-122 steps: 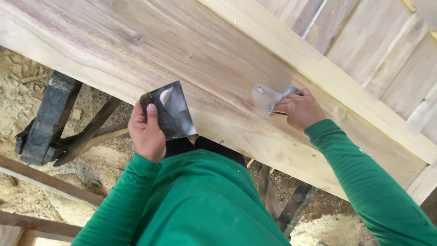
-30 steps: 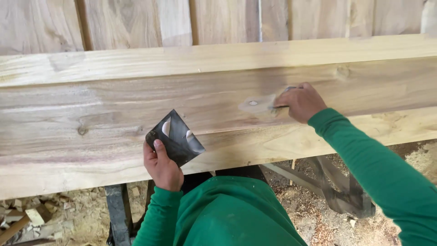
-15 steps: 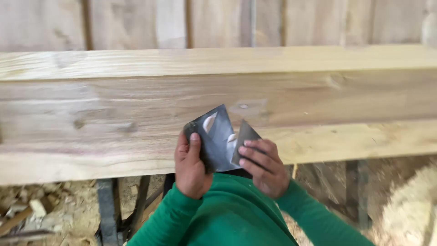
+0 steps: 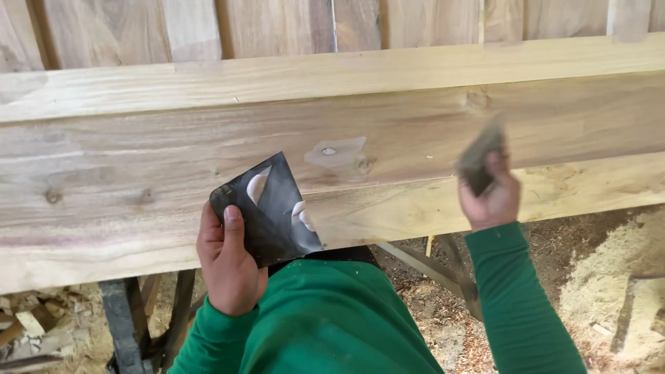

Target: The person holds a board with wood filler and uses a small spreader to scoop filler onto it. They press filler into holes and cracks on a wooden door panel, then smooth the filled spots with a spreader and a small sanding block, moving across several spots on the panel.

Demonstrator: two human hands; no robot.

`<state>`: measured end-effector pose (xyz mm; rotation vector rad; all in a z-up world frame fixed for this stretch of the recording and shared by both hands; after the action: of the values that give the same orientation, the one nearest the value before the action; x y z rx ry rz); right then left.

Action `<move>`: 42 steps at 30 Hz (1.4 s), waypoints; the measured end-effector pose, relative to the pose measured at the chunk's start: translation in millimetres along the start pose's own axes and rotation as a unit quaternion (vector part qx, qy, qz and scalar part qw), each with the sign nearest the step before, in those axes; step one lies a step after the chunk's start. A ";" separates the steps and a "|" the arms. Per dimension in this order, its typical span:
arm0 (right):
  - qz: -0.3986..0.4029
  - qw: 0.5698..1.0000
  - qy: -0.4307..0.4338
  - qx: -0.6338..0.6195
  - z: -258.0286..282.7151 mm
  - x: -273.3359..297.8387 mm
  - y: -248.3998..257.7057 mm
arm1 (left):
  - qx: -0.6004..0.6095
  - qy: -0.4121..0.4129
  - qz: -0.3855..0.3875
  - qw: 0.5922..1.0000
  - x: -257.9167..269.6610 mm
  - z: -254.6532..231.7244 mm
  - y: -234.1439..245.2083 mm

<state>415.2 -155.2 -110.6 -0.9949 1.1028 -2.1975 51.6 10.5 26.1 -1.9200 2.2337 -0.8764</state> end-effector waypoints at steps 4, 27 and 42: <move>0.017 0.991 0.035 -0.131 17.9 -11.2 -49.3 | 0.013 -0.031 -0.024 0.999 0.1 15.0 7.0; 0.623 0.167 0.170 0.745 -122.2 102.2 -149.9 | -0.080 -0.172 -0.147 0.971 -16.3 49.3 81.0; 0.704 0.011 0.362 0.611 -106.5 -40.8 -74.0 | -0.043 -0.268 -0.356 0.894 126.0 102.7 85.4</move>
<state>350.1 -35.8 -109.1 1.6366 -0.3238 -0.4928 -10.0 -139.5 -60.2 -2.6489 1.2757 -0.2024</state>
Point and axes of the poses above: each hand's wrist, its own x-axis away from the middle knuckle, its own y-axis out of the back of the hand, z = x × y, the point moved 5 cm from there along -x, towards the middle knuckle, and after that the axes turned 3 degrees about -z, right-handed, at the moved point
